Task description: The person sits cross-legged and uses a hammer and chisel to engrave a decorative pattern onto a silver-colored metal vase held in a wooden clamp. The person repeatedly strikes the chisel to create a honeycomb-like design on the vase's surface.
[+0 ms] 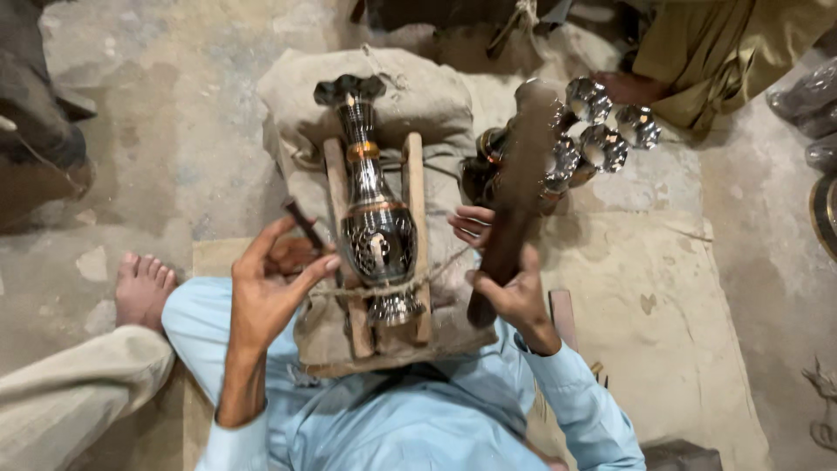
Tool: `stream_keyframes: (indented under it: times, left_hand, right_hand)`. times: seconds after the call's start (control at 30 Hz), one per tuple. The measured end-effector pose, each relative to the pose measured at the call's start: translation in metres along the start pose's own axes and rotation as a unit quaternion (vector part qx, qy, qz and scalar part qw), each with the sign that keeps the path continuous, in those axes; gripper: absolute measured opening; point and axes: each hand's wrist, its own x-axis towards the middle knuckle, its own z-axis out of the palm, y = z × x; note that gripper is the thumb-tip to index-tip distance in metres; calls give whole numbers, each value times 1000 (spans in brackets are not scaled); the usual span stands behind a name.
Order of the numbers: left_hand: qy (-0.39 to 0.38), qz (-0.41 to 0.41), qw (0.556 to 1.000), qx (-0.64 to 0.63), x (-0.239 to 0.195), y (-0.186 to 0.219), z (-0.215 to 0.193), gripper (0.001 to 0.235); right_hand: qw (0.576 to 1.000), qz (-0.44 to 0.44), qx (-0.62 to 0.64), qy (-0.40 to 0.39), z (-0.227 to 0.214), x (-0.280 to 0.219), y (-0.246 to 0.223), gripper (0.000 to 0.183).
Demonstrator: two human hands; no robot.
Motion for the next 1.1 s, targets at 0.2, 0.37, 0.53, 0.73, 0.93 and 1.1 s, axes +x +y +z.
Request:
stream_keyframes:
  times: [0.2,0.37,0.53,0.73,0.93,1.1]
  left_hand:
    - [-78,66,995,15,19,27,18,66]
    - [-151,117,981,36,36,36,26,50]
    - [-203,156,961,105,45,45,26,44]
    - [-277,171,928,181,49,54,29,47]
    - [-292,238,907,191,56,57,30,43]
    - [-297,234,902,209,54,56,32,42]
  right_hand:
    - [991,120,35,46,-12,-38,33,22]
    - [964,192,-153,105,-41,-40,14,36]
    - [907,-56,-416,25,-52,-16,-27,61]
    - [735,-39,-668,-105,-53,-1,-63,72]
    - [768,-155,-622,-11,-54,0,-75,70]
    - [717,-226,-659,-4,-60,1,-89,69]
